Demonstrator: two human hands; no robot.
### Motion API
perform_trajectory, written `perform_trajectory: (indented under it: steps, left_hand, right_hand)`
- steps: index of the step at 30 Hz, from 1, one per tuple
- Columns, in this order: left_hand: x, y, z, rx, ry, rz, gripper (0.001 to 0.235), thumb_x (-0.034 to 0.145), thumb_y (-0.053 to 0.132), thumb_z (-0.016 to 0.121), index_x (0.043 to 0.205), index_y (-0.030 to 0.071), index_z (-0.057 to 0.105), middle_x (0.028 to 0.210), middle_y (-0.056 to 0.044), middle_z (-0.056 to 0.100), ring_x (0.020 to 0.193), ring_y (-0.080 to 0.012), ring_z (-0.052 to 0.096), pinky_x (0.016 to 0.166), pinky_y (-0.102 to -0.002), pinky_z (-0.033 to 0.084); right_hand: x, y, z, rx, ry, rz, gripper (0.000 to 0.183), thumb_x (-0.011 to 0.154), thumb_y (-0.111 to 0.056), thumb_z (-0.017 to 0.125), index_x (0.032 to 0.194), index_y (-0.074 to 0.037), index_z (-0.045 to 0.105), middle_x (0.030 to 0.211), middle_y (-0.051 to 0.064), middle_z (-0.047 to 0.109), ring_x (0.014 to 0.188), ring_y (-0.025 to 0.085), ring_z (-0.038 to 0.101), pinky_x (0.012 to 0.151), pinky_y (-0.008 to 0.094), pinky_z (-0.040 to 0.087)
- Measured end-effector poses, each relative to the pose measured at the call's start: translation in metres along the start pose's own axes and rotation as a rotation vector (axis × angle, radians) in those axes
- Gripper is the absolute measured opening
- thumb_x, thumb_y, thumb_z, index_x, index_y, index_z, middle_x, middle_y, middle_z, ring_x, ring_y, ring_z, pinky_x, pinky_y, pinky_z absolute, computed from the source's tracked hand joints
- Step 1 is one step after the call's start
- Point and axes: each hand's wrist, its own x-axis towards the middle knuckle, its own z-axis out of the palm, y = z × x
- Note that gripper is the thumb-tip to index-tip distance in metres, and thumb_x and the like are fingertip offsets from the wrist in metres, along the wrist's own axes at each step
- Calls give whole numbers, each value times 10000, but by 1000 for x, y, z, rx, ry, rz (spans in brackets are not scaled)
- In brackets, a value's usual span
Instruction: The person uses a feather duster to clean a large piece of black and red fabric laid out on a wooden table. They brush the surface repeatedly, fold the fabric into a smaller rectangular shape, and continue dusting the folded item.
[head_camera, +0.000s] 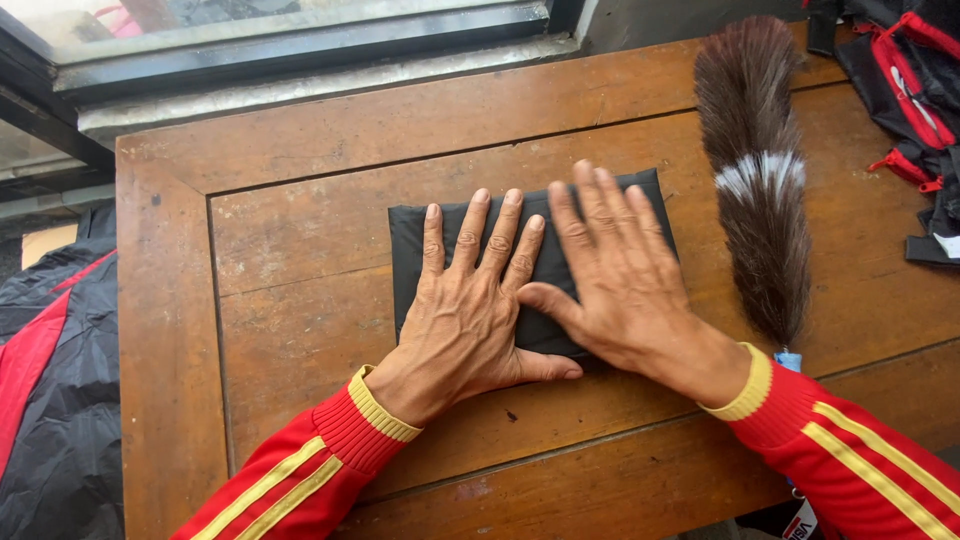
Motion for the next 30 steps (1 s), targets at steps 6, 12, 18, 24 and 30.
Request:
perform_trajectory:
  steps: [6,12,18,24,30]
  left_hand:
    - [2,-1,-7,-47,21,20,1212,654,934,341,1444,15,375,1519,-205,299,1410,-405,259,1113,-640,120]
    - [-1,-9,-13,-79,-17,-1,1165,717,889,357,1455,-13,338,1523,-208,304,1427,-363,257,1158,-546,109]
    - [7,1,-14,-71,-69,-85,1009,842,770,364,1472,-12,265,1532,-266,202,1441,-391,170,1174,-525,80]
    - [51,81,-19,-253,84,18,1065,755,845,451,1474,89,239,1586,-156,290,1528,-285,262,1261,-464,66]
    - [56,98,-10,-13,51,13,901,737,761,150,1471,266,317,1574,-19,316,1507,-240,259,1250,-437,143]
  right_hand:
    - [-16,30,-6,75,-73,104,840,915,-609,323,1519,-59,130,1582,196,103,1462,347,124,1113,533,219]
    - [-20,33,0,98,-29,84,835,932,-589,320,1513,-13,149,1577,217,133,1465,362,144,1137,555,204]
    - [-22,33,2,49,31,53,808,958,-554,349,1506,14,173,1567,233,171,1459,375,181,1152,548,227]
    - [-25,39,16,2,83,71,647,950,-273,348,1515,-3,182,1577,207,172,1464,367,205,1164,543,237]
    - [-19,42,17,3,55,1,675,951,-308,359,1519,7,176,1582,207,162,1466,365,195,1156,542,247]
